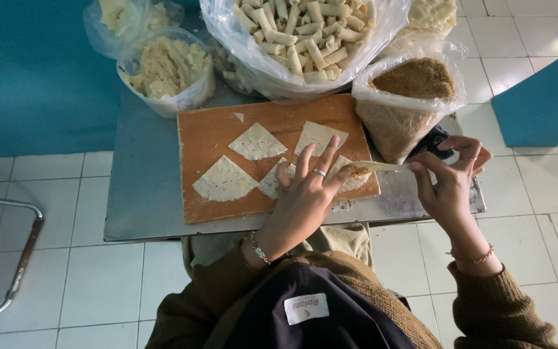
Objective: The person spoons filling onto triangular dough wrappers on a wooden board and folds the wrappers over the filling by hand, pressing the edges to seal them. They then take a large dough sheet, cut it into triangular pieces with a knife, and continue folding and sealing the filled pieces.
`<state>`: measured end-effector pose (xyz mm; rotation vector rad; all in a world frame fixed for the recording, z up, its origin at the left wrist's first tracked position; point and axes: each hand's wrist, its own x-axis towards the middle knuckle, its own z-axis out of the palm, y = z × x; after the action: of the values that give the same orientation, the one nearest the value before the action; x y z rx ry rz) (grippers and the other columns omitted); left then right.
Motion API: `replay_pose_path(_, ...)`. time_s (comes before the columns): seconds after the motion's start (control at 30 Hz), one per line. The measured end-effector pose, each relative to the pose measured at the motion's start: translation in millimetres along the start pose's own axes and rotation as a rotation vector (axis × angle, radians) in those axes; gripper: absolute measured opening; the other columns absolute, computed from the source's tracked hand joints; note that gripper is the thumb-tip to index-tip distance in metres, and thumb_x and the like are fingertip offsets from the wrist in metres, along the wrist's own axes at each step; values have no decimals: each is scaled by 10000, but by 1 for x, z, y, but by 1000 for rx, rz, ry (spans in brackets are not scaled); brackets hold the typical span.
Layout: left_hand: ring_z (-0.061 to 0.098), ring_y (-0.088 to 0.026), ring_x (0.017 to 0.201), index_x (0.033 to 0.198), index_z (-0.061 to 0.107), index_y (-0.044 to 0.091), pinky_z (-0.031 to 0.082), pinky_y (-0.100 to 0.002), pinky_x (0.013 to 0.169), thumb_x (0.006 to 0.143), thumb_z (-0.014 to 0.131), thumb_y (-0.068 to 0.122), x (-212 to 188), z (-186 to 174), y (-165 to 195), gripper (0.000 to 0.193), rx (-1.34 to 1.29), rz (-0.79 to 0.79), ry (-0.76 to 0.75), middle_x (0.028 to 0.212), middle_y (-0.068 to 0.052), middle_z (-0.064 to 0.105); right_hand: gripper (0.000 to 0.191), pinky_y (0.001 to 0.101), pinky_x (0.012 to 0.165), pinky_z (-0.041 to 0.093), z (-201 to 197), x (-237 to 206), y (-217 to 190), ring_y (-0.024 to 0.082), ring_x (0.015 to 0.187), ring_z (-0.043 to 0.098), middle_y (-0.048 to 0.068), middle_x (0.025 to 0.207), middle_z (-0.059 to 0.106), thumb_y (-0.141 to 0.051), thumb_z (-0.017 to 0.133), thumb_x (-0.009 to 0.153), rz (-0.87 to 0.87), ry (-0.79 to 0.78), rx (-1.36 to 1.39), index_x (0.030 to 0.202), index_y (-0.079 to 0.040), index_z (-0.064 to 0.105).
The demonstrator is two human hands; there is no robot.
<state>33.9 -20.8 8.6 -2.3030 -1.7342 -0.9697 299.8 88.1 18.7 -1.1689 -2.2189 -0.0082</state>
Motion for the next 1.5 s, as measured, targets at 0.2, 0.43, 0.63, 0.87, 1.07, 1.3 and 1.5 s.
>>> replay_pose_path(0.2, 366, -406, 1418, 1230, 751, 156, 247, -627, 1044, 867, 794, 199, -3, 2, -1, 368, -112, 4, -4, 1676, -175, 274, 114, 473, 1111, 247, 3, 0, 6, 299, 1239, 315, 120, 1240, 445, -231, 765, 1010, -21, 5, -8, 914, -171, 757)
replay_pose_path(0.43, 377, -380, 1411, 1239, 755, 166, 234, -636, 1062, 899, 766, 246, -13, -3, -3, 350, -40, -53, 21, 1669, -141, 305, 127, 475, 1110, 263, 3, 4, 16, 292, 1225, 318, 82, 1240, 446, -218, 753, 1021, 18, -11, 44, 909, -160, 740)
replay_pose_path(0.63, 373, -391, 1414, 1330, 694, 158, 235, -660, 1048, 936, 688, 253, -10, -1, -2, 405, 50, -91, -21, 1651, -146, 320, 132, 468, 1094, 288, -1, 10, 17, 291, 1212, 311, 102, 1243, 427, -206, 730, 1045, 52, 3, 65, 920, -164, 734)
replay_pose_path(0.87, 386, -376, 1409, 1357, 654, 151, 251, -639, 1040, 967, 667, 239, -11, -7, 2, 400, -10, -75, -75, 1649, -154, 338, 153, 454, 1109, 294, 0, 25, 12, 280, 1256, 318, 103, 1255, 438, -224, 726, 1079, -13, 47, 53, 959, -130, 742)
replay_pose_path(1.07, 405, -372, 1404, 1349, 665, 159, 265, -622, 1046, 963, 686, 248, -3, 2, 3, 397, -3, -33, -8, 1644, -155, 354, 161, 444, 1094, 282, 16, 44, -1, 302, 1242, 295, 120, 1261, 429, -220, 696, 1068, -26, 93, 59, 937, -142, 748)
replay_pose_path(1.3, 429, -357, 1334, 1226, 745, 195, 278, -621, 1048, 920, 741, 313, -13, -3, -3, 328, -9, -141, 80, 1525, -103, 439, 224, 483, 1092, 252, 35, 61, -24, 331, 1254, 295, 111, 1278, 427, -275, 765, 1068, -141, 115, -48, 889, -150, 713)
replay_pose_path(1.5, 442, -340, 1322, 1172, 773, 189, 251, -533, 1076, 920, 758, 248, -16, -26, -16, 259, 64, -198, 170, 1504, -83, 521, 206, 494, 1047, 248, 39, 68, -23, 350, 1249, 304, 101, 1261, 433, -339, 850, 1021, -294, 163, -150, 887, -222, 745)
